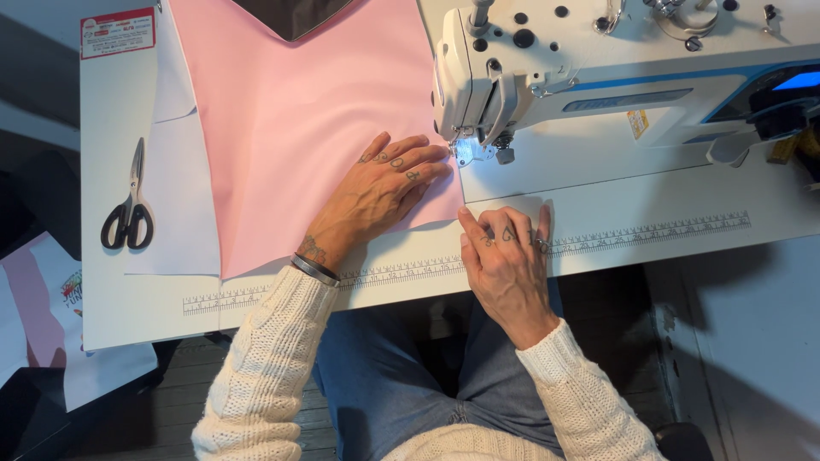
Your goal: Sewing fabric pieces together using a sewing machine and trimming with scissors.
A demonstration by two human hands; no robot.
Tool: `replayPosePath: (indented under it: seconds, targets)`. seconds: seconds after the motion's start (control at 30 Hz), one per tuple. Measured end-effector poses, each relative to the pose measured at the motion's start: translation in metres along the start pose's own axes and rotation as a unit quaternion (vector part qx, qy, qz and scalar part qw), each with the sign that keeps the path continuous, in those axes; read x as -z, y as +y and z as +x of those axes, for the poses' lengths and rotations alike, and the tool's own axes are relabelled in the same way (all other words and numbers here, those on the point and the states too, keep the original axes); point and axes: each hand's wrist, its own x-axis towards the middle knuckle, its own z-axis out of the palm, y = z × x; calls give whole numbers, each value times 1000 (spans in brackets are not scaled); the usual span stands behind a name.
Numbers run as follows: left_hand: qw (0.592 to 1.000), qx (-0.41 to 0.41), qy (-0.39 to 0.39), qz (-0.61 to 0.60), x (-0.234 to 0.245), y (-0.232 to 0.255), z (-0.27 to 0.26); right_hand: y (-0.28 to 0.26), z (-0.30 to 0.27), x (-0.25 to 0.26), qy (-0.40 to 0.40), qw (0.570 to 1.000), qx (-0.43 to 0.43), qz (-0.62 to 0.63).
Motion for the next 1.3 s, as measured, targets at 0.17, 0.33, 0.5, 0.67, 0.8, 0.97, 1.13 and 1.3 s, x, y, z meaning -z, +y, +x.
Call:
replayPosePath:
  seconds: [0.17, 0.33, 0.5, 0.67, 0.8, 0.97, 1.13, 1.3]
  targets:
    - [1000, 0, -6, 0, 5, -1, 2, 1, 2, -2, -6, 1000, -6, 4]
    - [1000, 3, -5, 4, 3, -3, 5, 2, 5, -2, -11, 1000, -14, 0]
    - [1000, 8, -1, 0, 1, -5, 6, 1, 8, -3, -10, 1000, -18, -5]
    - [1000, 12, -9, 1, 9, -5, 8, 3, 11, -6, -14, 1000, -21, -12]
    - [1000, 10, -13, 0, 6, -13, 11, 2, 17, -4, -14, 1000, -20, -14]
    - [1000, 14, -10, 2, 2, -17, 14, 2, 20, -3, -14, 999, -27, -21]
    - [1000, 18, -9, 8, -1, -19, 15, 3, 20, -8, -25, 999, -33, -27]
    - [1000, 15, -6, 13, -2, -27, 18, 6, 24, -12, -28, 999, -35, -28]
